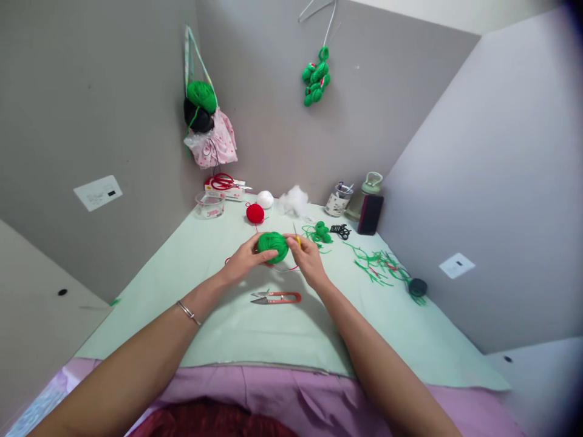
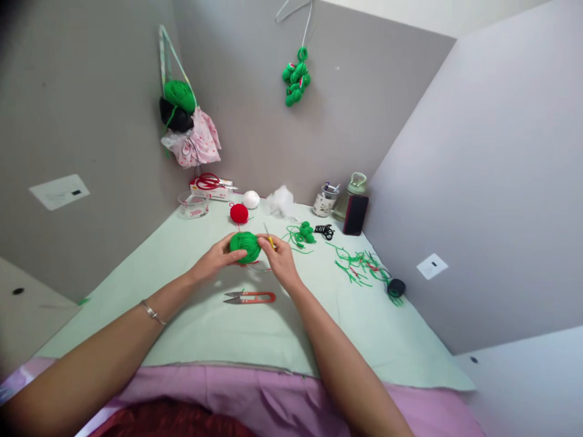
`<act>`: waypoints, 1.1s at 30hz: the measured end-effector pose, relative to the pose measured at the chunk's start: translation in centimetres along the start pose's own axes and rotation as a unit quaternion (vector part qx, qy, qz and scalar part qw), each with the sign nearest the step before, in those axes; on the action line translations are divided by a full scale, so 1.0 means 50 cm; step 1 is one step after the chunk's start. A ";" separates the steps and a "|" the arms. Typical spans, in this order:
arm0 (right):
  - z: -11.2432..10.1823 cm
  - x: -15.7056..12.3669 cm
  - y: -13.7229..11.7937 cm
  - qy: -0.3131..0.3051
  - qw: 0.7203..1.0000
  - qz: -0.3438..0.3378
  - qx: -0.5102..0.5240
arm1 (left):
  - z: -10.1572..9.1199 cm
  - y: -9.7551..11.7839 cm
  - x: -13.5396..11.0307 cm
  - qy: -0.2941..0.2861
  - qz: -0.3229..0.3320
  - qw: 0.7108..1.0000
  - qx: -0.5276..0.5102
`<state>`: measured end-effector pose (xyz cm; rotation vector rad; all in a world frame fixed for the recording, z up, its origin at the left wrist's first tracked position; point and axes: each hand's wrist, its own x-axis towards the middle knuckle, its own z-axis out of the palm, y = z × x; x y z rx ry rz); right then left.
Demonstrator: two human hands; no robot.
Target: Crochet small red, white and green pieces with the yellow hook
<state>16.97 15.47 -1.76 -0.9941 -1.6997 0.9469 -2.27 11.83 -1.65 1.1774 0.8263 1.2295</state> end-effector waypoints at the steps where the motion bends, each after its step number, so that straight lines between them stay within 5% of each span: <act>1: -0.001 -0.002 -0.002 -0.009 1.000 0.014 0.015 | 0.002 0.003 -0.003 -0.005 -0.003 1.000 -0.018; 5: 0.006 -0.014 -0.006 -0.097 0.991 0.076 0.060 | -0.004 0.015 -0.001 0.007 -0.004 0.995 -0.104; 8: 0.003 -0.011 -0.002 -0.130 0.984 0.098 0.073 | -0.040 0.027 0.019 0.089 0.028 0.979 -0.181; 12: -0.065 0.018 0.017 -0.046 0.993 0.090 0.065 | -0.117 0.043 0.049 0.227 0.062 0.932 -0.274; 15: -0.125 0.039 0.037 0.027 0.996 0.082 0.013 | -0.150 0.046 0.058 0.273 0.048 0.909 -0.311; 19: -0.100 0.030 0.058 0.035 0.994 0.063 -0.082 | -0.138 0.039 0.055 0.250 0.005 0.913 -0.323; 24: 0.000 -0.001 0.075 -0.077 0.975 0.069 -0.197 | -0.104 0.037 0.044 0.182 -0.039 0.934 -0.304; 30: -0.078 0.028 0.081 0.033 0.944 0.118 -0.305 | -0.104 0.036 0.044 0.173 -0.043 0.938 -0.297; 33: -0.066 0.022 0.066 0.018 0.947 0.101 -0.304 | -0.104 0.031 0.046 0.174 -0.046 0.938 -0.296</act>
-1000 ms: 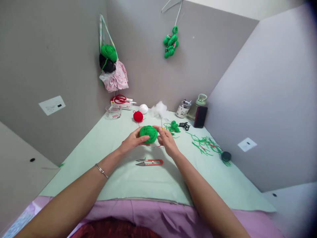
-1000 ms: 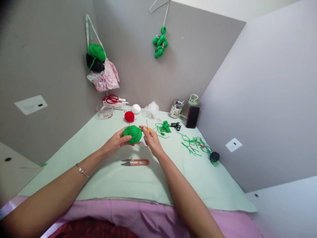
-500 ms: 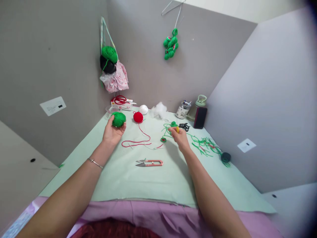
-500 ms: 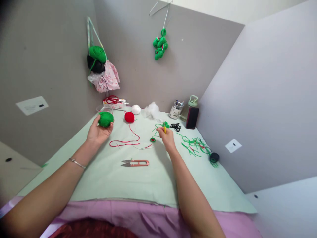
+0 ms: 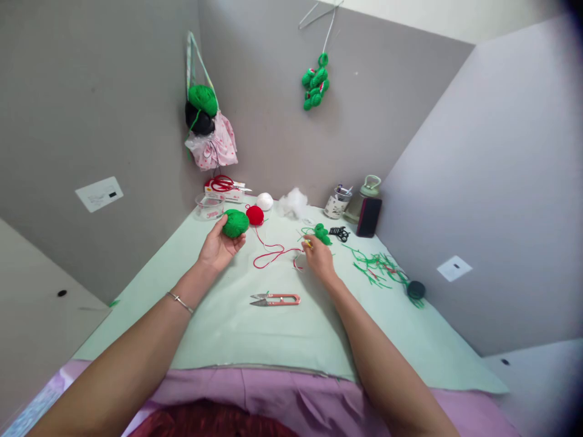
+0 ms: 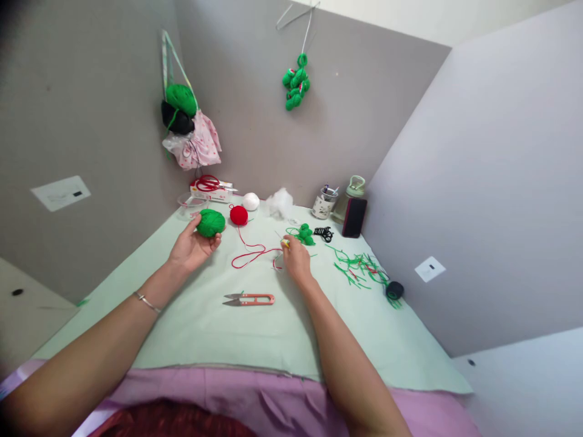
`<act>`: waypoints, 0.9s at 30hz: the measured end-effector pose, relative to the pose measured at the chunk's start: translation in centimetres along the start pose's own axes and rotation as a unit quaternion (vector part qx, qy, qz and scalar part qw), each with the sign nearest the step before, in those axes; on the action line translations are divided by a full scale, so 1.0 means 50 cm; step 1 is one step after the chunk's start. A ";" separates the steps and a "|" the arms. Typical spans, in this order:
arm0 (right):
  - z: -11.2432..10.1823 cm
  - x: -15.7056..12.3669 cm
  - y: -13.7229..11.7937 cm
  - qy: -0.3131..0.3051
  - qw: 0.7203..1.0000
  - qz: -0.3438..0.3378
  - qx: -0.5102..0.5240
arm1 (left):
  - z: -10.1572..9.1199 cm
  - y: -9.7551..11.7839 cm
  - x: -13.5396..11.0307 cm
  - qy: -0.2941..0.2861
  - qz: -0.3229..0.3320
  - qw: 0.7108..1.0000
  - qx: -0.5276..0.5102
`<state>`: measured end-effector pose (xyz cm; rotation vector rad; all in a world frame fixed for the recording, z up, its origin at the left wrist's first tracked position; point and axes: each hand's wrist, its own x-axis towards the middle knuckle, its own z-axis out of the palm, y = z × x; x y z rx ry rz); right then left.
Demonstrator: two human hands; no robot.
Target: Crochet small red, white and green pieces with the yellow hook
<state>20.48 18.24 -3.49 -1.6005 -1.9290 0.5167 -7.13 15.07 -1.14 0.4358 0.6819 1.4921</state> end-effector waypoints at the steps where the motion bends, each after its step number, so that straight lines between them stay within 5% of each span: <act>1: 0.014 -0.011 -0.014 -0.026 0.999 -0.021 0.009 | 0.000 -0.002 0.000 -0.003 -0.004 1.000 0.004; 5: 0.072 -0.047 -0.062 -0.134 0.984 -0.100 0.065 | 0.006 -0.015 -0.007 -0.031 -0.027 0.998 0.037; 12: 0.007 -0.007 -0.018 -0.032 0.987 -0.030 0.157 | 0.011 -0.057 -0.013 -0.079 -0.039 0.989 0.119; 20: 0.011 -0.059 -0.081 -0.115 0.940 -0.035 0.319 | 0.020 -0.084 -0.042 -0.155 -0.010 0.963 0.222; 27: 0.014 -0.055 -0.073 -0.098 0.933 -0.013 0.346 | 0.018 -0.091 -0.044 -0.155 0.036 0.945 0.287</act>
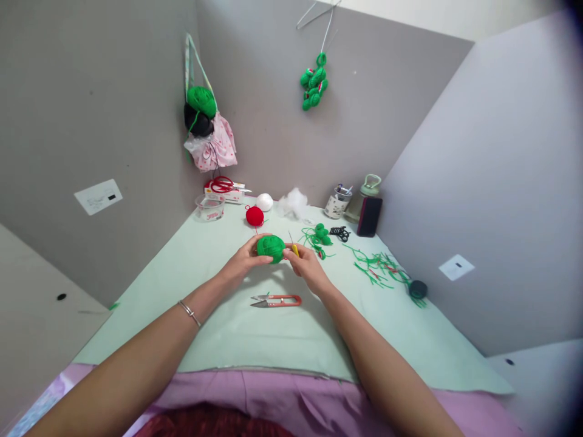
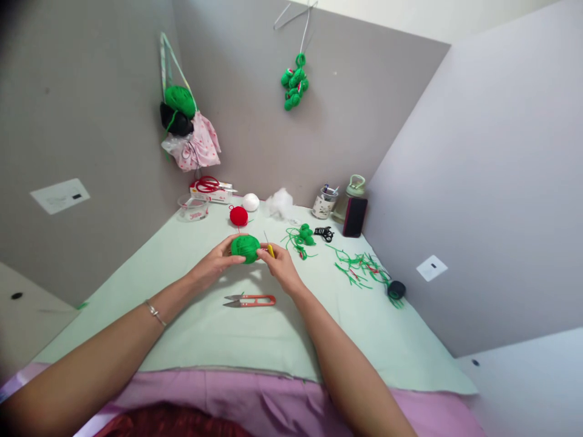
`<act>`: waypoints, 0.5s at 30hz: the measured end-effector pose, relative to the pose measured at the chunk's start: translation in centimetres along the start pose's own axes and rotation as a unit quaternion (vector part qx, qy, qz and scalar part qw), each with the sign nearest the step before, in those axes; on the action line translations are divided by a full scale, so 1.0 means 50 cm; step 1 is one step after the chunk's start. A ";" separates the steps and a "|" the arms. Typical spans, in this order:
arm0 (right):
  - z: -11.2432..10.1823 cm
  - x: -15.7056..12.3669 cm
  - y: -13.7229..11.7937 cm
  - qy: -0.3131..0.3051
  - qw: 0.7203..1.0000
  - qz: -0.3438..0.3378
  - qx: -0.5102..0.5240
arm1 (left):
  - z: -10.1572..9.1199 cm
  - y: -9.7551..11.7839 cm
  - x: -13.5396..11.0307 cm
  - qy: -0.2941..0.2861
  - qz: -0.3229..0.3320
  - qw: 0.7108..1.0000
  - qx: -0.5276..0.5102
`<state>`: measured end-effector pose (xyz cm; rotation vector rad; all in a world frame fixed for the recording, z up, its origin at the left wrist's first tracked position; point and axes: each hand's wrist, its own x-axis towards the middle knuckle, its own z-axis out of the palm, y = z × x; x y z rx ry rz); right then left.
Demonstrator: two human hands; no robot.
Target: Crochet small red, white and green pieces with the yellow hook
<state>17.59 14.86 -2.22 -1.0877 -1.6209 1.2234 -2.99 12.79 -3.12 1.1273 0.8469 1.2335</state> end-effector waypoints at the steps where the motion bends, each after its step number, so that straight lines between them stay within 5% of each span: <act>1: -0.001 0.001 0.003 0.005 1.000 0.000 -0.004 | -0.001 -0.003 0.001 0.003 0.004 1.000 0.011; 15: -0.004 0.020 0.038 0.064 0.990 -0.026 -0.122 | -0.004 -0.013 0.011 0.040 -0.007 0.999 0.031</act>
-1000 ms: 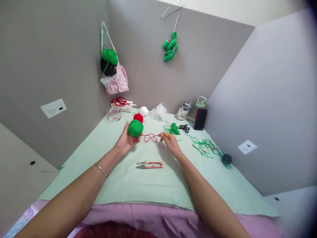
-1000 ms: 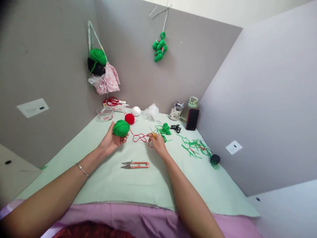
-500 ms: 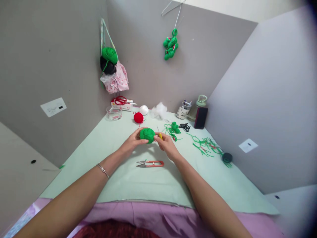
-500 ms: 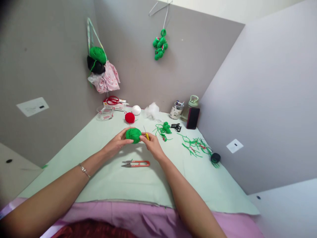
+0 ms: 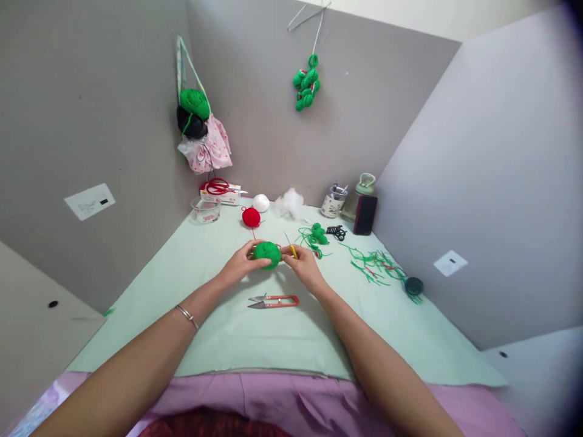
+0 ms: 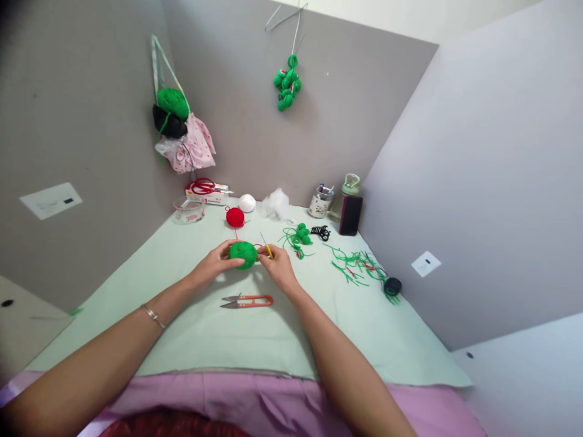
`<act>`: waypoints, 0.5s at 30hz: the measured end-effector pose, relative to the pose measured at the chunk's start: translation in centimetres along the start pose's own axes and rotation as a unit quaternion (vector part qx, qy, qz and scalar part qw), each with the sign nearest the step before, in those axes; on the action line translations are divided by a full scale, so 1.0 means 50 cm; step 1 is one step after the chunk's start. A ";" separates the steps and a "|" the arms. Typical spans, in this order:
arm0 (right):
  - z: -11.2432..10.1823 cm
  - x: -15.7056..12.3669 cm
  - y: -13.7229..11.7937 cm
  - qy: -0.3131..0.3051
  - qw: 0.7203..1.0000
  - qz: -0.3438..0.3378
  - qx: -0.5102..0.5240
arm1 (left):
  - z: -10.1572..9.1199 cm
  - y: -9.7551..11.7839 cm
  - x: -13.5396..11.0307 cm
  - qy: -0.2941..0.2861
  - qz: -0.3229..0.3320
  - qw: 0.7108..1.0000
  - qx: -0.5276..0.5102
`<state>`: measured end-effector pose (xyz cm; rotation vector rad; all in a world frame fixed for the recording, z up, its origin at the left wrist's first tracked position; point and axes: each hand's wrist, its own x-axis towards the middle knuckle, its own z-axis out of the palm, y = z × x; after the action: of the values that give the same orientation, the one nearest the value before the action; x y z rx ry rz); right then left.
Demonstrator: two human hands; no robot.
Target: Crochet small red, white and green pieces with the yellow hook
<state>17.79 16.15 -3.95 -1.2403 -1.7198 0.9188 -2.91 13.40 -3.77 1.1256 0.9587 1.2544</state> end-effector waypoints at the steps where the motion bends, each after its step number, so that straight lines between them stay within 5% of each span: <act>1: -0.003 0.003 0.004 0.004 1.000 0.004 -0.016 | -0.006 0.002 0.005 0.011 -0.008 1.000 -0.019; 8: -0.031 0.032 0.033 0.008 0.980 0.044 -0.192 | -0.060 0.008 0.040 0.095 -0.040 0.983 -0.149; 15: 0.010 0.023 0.022 -0.079 0.943 0.016 -0.322 | -0.019 0.007 0.031 0.058 -0.049 0.980 -0.182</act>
<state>17.53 17.47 -4.90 -1.6417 -2.2333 0.4830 -3.78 15.05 -3.53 0.7176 0.8176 1.3592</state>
